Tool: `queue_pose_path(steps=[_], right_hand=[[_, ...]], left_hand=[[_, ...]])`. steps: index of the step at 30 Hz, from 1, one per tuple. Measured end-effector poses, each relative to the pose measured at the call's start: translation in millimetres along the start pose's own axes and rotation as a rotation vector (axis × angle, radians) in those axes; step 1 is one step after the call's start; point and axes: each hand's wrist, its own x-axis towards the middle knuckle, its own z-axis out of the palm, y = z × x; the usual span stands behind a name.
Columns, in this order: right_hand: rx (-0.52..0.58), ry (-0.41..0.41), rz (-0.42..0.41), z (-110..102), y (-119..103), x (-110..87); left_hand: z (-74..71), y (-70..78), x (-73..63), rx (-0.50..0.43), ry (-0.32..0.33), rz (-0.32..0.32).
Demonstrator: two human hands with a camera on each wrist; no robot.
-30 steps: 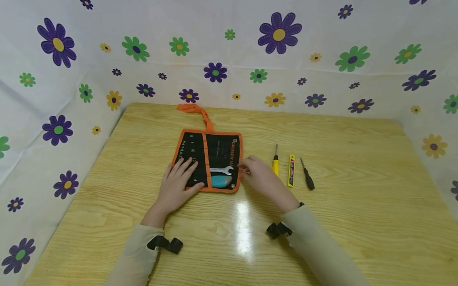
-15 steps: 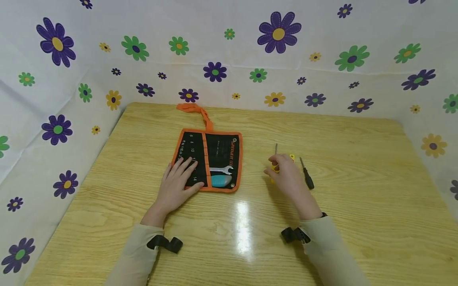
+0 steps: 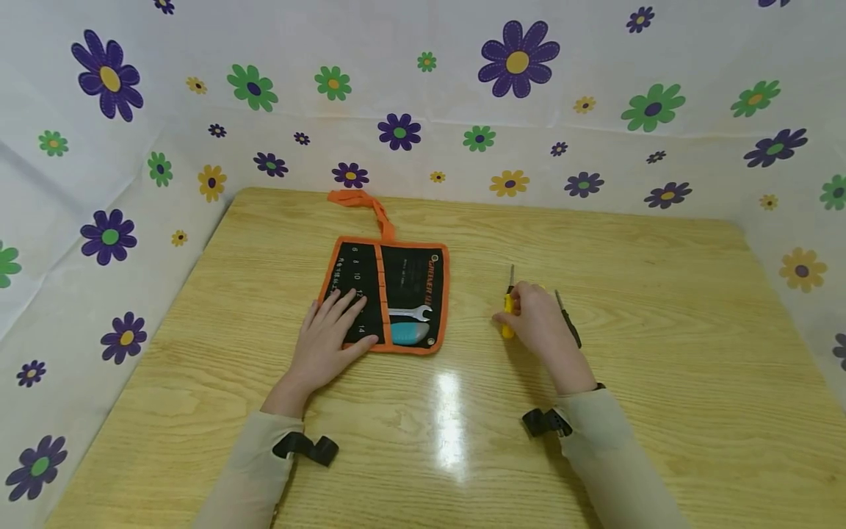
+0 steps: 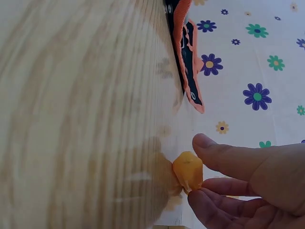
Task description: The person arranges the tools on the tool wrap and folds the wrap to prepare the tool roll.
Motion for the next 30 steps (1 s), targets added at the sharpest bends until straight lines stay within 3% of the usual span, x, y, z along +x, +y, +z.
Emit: queue_pose_path(steps=[15,21,24,27,30], right_hand=[[-0.005,-0.052,0.004,3.7,-3.2,3.6],[0.003,0.005,-0.003,4.9,-6.4,2.5],[0.018,0.076,-0.009,5.0,-7.2,0.9],[0.038,0.149,-0.040,5.5,-8.1,1.2],[0.073,0.174,-0.085,8.6,-10.3,2.9]], left_hand=[[0.0,0.9,0.0,0.000,-0.006,-0.009],[-0.3,0.4,0.1,0.005,-0.008,-0.009],[-0.9,1.7,0.0,0.003,-0.008,-0.008],[-1.5,2.3,-0.1,0.001,-0.006,-0.007],[-2.0,2.6,-0.3,-0.002,-0.009,-0.009]])
